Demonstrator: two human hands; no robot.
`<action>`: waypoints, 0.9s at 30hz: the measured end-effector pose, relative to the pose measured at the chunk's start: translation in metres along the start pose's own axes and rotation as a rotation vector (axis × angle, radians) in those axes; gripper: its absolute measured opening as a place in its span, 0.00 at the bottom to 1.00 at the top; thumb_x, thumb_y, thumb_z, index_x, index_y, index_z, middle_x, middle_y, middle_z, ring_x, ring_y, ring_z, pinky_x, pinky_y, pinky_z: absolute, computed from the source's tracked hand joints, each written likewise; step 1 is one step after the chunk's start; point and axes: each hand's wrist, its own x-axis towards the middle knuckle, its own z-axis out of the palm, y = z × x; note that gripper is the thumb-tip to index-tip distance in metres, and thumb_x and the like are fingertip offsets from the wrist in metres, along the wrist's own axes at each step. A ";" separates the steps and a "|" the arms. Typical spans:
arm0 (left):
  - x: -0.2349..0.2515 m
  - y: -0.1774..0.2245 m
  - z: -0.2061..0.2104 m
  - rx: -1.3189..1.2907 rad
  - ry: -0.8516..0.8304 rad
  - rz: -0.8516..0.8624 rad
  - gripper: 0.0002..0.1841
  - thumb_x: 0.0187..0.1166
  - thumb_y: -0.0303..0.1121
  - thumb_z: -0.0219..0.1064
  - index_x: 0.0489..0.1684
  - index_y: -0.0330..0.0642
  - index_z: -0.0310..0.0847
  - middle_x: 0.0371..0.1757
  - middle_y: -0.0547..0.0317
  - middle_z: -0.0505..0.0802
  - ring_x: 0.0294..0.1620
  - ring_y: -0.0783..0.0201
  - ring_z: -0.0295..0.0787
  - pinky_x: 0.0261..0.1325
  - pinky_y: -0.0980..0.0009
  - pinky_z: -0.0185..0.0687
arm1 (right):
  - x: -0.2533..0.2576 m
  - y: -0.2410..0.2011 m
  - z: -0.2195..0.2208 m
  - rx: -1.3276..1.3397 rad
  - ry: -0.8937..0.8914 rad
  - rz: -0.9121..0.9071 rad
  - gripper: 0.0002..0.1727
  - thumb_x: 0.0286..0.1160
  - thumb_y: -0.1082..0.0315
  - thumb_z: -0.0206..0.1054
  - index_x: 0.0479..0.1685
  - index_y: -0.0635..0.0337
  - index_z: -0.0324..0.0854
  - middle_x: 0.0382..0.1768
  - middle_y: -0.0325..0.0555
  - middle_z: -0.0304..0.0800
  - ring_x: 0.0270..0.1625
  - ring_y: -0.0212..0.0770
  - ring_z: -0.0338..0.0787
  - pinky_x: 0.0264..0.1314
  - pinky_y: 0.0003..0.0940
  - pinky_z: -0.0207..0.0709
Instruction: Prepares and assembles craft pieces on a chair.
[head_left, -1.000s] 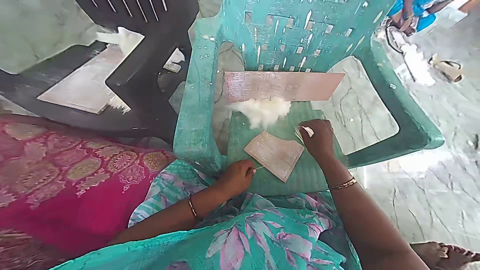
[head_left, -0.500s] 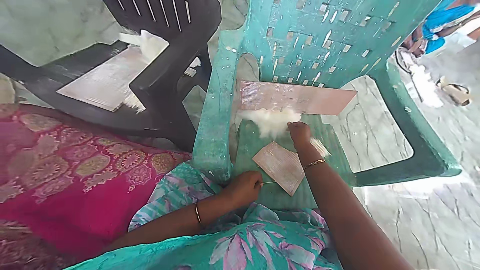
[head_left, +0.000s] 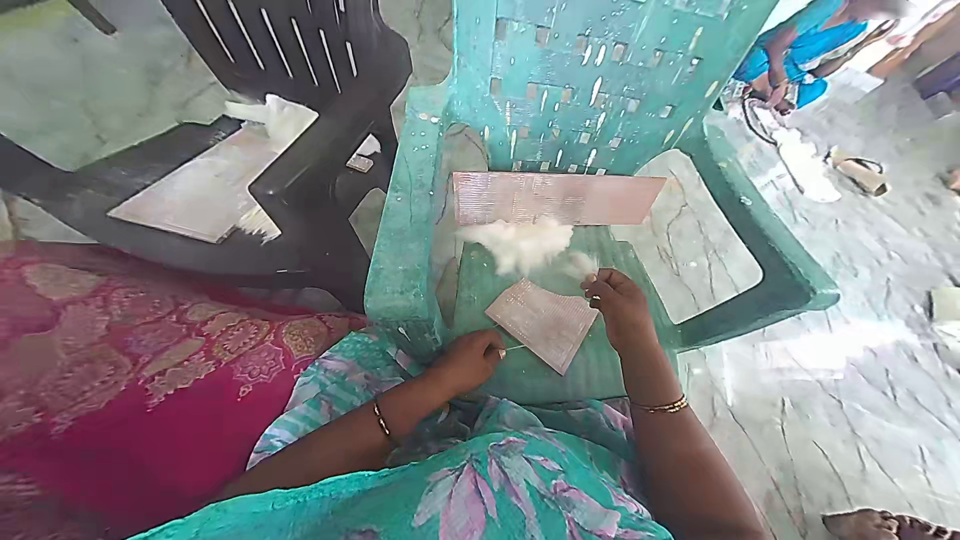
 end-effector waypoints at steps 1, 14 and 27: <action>-0.001 -0.002 -0.001 -0.050 0.032 -0.010 0.17 0.91 0.35 0.56 0.63 0.30 0.81 0.57 0.39 0.89 0.58 0.50 0.86 0.67 0.51 0.78 | -0.006 -0.001 -0.003 0.057 -0.011 -0.025 0.05 0.85 0.71 0.63 0.43 0.60 0.83 0.35 0.35 0.89 0.33 0.27 0.83 0.40 0.24 0.78; -0.016 0.063 0.001 -0.641 0.279 0.259 0.14 0.82 0.29 0.68 0.63 0.39 0.82 0.51 0.63 0.88 0.39 0.75 0.81 0.45 0.78 0.79 | -0.072 0.011 0.011 0.480 -0.365 0.016 0.07 0.79 0.79 0.60 0.39 0.60 0.83 0.29 0.40 0.92 0.31 0.29 0.88 0.39 0.24 0.82; 0.047 0.102 0.004 -0.578 0.339 0.164 0.02 0.85 0.27 0.66 0.42 0.39 0.81 0.33 0.63 0.85 0.28 0.74 0.77 0.35 0.78 0.74 | -0.026 0.023 -0.020 0.689 0.043 0.133 0.09 0.88 0.71 0.58 0.39 0.54 0.82 0.33 0.36 0.87 0.28 0.30 0.81 0.34 0.25 0.78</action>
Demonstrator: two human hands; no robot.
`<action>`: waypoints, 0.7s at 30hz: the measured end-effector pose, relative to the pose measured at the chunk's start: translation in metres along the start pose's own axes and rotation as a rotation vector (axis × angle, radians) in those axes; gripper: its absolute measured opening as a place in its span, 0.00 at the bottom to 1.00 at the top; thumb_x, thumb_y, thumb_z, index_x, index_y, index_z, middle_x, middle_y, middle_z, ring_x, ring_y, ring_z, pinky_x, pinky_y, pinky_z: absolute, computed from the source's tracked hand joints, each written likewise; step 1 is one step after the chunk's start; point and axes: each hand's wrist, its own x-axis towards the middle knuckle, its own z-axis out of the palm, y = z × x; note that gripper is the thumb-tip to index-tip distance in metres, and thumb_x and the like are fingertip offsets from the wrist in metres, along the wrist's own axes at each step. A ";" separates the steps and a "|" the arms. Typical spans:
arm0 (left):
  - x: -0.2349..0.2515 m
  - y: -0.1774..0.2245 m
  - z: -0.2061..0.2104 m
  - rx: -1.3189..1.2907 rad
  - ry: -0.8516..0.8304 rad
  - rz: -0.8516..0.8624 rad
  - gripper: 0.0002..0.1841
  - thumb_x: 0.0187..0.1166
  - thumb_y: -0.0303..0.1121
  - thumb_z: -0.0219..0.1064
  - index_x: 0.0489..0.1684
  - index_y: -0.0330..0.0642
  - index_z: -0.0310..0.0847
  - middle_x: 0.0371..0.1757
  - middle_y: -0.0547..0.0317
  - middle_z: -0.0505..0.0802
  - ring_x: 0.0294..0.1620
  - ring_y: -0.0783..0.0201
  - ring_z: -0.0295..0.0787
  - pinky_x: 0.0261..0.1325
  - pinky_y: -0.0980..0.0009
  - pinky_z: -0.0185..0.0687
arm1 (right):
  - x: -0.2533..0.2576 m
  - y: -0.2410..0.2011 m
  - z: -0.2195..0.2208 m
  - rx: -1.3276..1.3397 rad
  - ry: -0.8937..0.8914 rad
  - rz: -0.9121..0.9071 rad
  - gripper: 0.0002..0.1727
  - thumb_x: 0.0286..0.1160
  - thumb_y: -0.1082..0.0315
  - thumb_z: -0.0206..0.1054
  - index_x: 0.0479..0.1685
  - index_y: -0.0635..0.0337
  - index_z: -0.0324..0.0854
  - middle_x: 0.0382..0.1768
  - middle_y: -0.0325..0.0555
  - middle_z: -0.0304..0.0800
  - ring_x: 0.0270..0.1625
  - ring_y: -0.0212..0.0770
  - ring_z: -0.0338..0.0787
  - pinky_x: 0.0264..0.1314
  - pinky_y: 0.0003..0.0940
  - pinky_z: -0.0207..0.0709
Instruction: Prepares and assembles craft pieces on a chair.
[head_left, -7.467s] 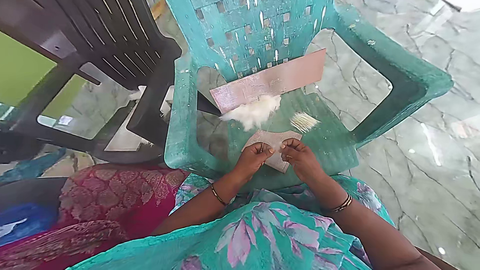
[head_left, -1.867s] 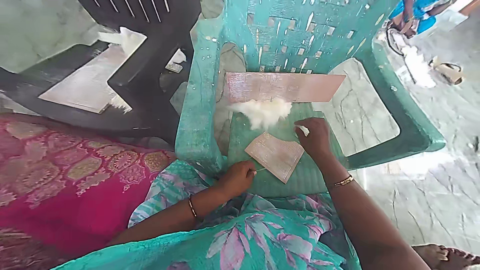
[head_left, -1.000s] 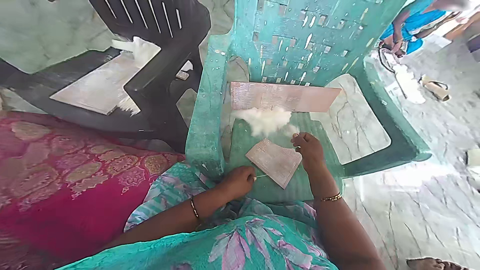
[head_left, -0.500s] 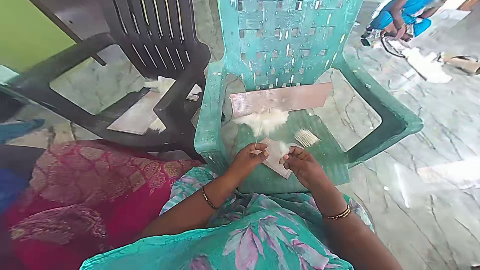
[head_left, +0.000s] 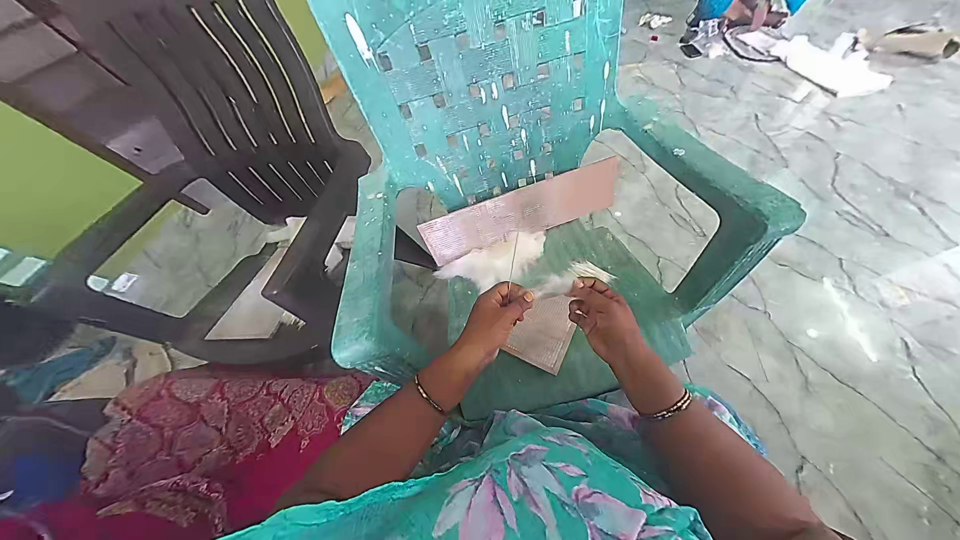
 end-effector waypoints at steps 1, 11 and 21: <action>0.008 -0.001 0.001 0.000 0.023 0.005 0.03 0.85 0.28 0.66 0.43 0.39 0.81 0.33 0.62 0.85 0.28 0.74 0.77 0.35 0.78 0.75 | 0.006 -0.003 -0.003 -0.009 0.032 0.003 0.09 0.88 0.71 0.58 0.40 0.54 0.82 0.34 0.36 0.87 0.29 0.30 0.82 0.34 0.25 0.78; 0.106 -0.028 -0.008 0.593 0.352 -0.050 0.17 0.89 0.39 0.62 0.54 0.30 0.82 0.48 0.33 0.89 0.51 0.39 0.86 0.55 0.39 0.78 | 0.030 -0.013 -0.016 0.003 0.049 -0.042 0.09 0.87 0.72 0.59 0.38 0.55 0.83 0.33 0.37 0.86 0.29 0.29 0.81 0.35 0.24 0.79; 0.091 -0.016 -0.005 0.590 0.380 0.144 0.31 0.75 0.40 0.78 0.75 0.33 0.74 0.79 0.27 0.71 0.73 0.34 0.75 0.70 0.41 0.75 | 0.026 -0.015 -0.021 -0.033 -0.060 -0.072 0.07 0.82 0.78 0.62 0.42 0.57 0.83 0.32 0.35 0.87 0.30 0.28 0.82 0.37 0.23 0.80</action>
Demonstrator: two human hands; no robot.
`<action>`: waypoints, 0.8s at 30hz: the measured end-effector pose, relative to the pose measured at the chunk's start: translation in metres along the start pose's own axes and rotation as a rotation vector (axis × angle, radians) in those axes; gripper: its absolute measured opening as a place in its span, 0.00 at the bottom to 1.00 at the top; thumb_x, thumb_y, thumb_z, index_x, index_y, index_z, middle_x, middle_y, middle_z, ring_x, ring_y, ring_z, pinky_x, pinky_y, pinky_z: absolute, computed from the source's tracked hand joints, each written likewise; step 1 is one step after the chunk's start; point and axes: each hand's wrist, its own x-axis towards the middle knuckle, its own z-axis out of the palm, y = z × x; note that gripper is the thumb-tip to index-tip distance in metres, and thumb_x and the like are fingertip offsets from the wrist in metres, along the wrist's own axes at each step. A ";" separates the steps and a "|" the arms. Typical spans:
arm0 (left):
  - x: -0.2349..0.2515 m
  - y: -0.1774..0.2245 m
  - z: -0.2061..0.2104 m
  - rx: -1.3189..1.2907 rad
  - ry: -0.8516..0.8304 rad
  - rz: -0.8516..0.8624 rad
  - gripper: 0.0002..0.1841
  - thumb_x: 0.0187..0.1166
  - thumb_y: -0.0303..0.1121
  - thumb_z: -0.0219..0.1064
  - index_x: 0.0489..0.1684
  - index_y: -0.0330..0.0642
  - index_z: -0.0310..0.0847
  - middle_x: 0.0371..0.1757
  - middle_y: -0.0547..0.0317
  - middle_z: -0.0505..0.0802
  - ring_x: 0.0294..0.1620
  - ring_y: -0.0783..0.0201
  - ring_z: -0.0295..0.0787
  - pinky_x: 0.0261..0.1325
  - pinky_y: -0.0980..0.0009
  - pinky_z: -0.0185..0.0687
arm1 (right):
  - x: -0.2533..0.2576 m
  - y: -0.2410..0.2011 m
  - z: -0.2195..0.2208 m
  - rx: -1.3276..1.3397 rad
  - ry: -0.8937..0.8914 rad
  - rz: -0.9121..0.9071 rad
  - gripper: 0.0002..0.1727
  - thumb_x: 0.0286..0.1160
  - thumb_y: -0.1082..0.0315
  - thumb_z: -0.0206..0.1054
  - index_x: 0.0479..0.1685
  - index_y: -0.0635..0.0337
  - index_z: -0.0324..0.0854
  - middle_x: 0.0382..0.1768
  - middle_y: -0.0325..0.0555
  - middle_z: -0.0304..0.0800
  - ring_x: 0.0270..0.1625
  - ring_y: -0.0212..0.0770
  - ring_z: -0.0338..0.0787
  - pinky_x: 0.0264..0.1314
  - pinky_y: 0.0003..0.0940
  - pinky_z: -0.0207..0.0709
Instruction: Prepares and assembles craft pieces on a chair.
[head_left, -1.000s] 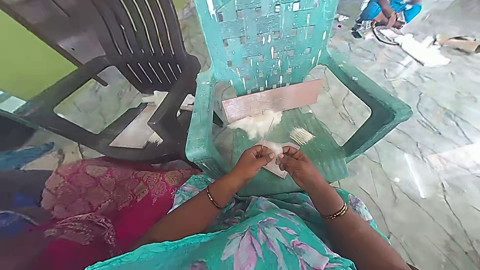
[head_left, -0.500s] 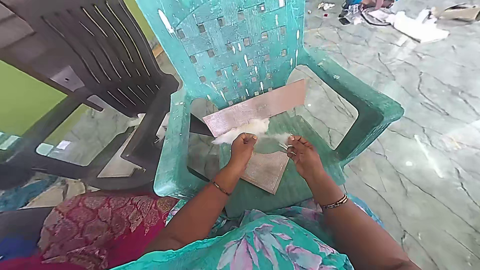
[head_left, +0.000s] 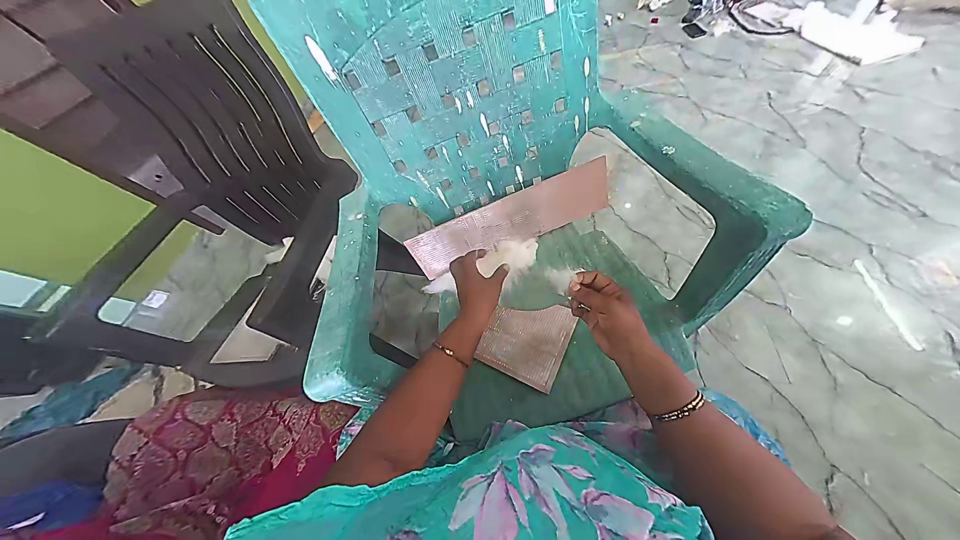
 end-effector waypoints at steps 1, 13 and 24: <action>-0.011 0.010 -0.004 -0.065 -0.029 0.045 0.28 0.78 0.42 0.76 0.72 0.35 0.78 0.75 0.32 0.77 0.63 0.42 0.81 0.62 0.46 0.79 | -0.001 0.001 0.001 -0.013 -0.020 -0.017 0.07 0.82 0.79 0.62 0.42 0.57 0.83 0.32 0.35 0.87 0.30 0.27 0.83 0.37 0.23 0.80; -0.082 0.027 -0.037 -0.441 -0.494 -0.100 0.03 0.82 0.26 0.69 0.42 0.37 0.82 0.30 0.63 0.87 0.25 0.76 0.75 0.31 0.80 0.71 | -0.028 0.020 0.015 -0.168 -0.187 -0.055 0.03 0.78 0.77 0.68 0.42 0.59 0.83 0.29 0.35 0.86 0.29 0.27 0.83 0.37 0.23 0.79; -0.119 0.019 -0.065 -0.439 -0.478 -0.121 0.04 0.85 0.27 0.66 0.38 0.37 0.81 0.29 0.63 0.87 0.22 0.77 0.74 0.27 0.82 0.69 | -0.051 0.022 0.017 -0.208 -0.368 -0.010 0.08 0.79 0.75 0.67 0.52 0.58 0.84 0.39 0.36 0.89 0.39 0.28 0.86 0.43 0.25 0.81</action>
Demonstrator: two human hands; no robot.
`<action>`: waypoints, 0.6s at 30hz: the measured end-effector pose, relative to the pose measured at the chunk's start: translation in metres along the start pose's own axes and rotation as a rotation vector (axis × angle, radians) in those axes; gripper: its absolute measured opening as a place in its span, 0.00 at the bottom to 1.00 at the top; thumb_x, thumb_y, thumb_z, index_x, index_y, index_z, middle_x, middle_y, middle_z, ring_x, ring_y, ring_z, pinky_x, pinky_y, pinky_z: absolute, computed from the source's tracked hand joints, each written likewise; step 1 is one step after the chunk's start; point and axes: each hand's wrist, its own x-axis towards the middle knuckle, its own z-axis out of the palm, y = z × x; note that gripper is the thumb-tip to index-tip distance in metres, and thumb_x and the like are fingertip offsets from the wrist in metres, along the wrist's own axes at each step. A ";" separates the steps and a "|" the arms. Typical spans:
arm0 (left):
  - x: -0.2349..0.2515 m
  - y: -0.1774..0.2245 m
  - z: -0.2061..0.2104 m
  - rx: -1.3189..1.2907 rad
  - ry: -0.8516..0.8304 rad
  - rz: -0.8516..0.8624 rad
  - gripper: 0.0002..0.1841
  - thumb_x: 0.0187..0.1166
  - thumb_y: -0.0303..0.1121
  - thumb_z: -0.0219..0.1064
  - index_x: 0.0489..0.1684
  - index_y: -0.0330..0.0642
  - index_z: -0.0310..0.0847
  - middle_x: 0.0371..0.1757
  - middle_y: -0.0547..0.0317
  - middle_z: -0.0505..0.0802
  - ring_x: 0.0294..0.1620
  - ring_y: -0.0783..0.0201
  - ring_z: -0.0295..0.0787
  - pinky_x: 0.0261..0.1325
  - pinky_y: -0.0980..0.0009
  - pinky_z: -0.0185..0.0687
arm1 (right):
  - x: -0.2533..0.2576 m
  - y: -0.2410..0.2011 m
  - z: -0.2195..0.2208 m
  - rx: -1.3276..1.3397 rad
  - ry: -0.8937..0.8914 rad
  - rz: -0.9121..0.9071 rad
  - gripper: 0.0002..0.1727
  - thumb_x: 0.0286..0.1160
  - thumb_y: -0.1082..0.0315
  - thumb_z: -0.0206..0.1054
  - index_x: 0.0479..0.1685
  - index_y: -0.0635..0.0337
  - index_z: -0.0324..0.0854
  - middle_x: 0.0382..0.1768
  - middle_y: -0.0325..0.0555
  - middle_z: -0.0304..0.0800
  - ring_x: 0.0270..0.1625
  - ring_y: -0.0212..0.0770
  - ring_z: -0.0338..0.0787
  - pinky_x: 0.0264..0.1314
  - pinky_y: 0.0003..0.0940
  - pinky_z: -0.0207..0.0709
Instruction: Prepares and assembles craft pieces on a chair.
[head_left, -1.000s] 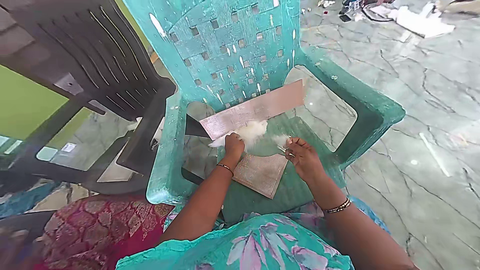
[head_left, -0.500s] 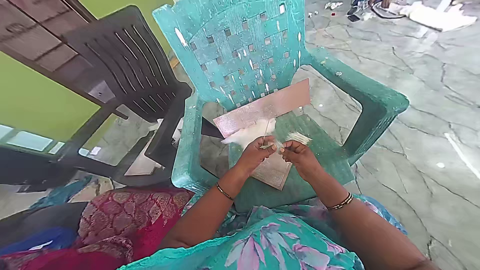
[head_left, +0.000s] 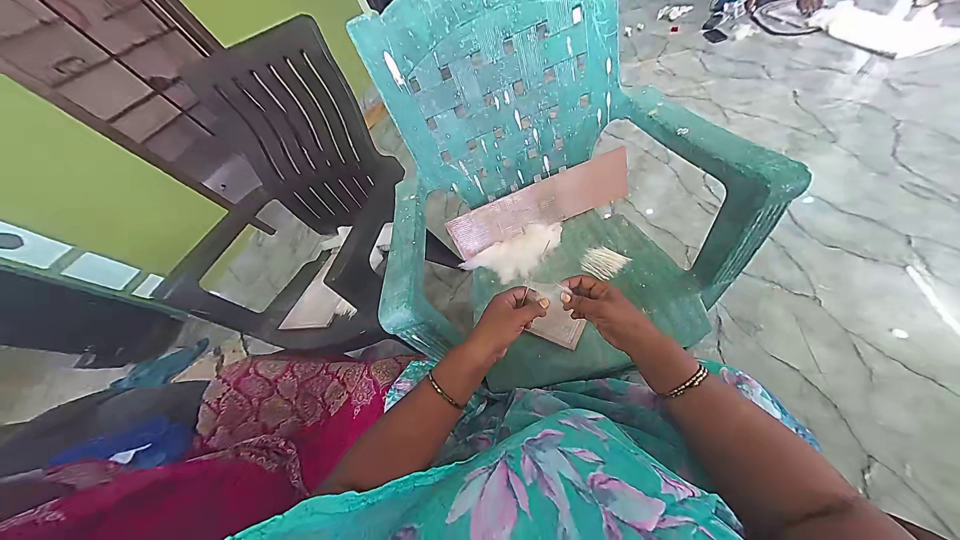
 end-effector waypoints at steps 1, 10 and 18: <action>-0.002 -0.001 0.000 0.007 -0.003 0.006 0.04 0.85 0.27 0.66 0.38 0.37 0.81 0.30 0.63 0.88 0.23 0.77 0.74 0.28 0.82 0.69 | -0.001 0.001 0.003 0.004 -0.005 0.006 0.07 0.79 0.75 0.66 0.51 0.58 0.84 0.38 0.36 0.89 0.38 0.28 0.86 0.43 0.25 0.81; -0.009 -0.005 -0.002 0.010 0.011 0.003 0.06 0.88 0.30 0.62 0.50 0.38 0.81 0.33 0.62 0.88 0.23 0.76 0.74 0.28 0.81 0.70 | -0.009 0.003 0.016 0.025 0.054 0.003 0.04 0.81 0.75 0.65 0.38 0.58 0.82 0.29 0.34 0.87 0.29 0.27 0.83 0.38 0.23 0.80; 0.002 -0.027 -0.004 0.164 0.042 -0.151 0.09 0.87 0.32 0.64 0.52 0.35 0.82 0.35 0.59 0.88 0.28 0.73 0.77 0.35 0.76 0.74 | 0.007 0.017 0.005 -0.451 0.182 0.093 0.06 0.80 0.68 0.70 0.40 0.62 0.83 0.29 0.42 0.83 0.31 0.32 0.77 0.38 0.32 0.72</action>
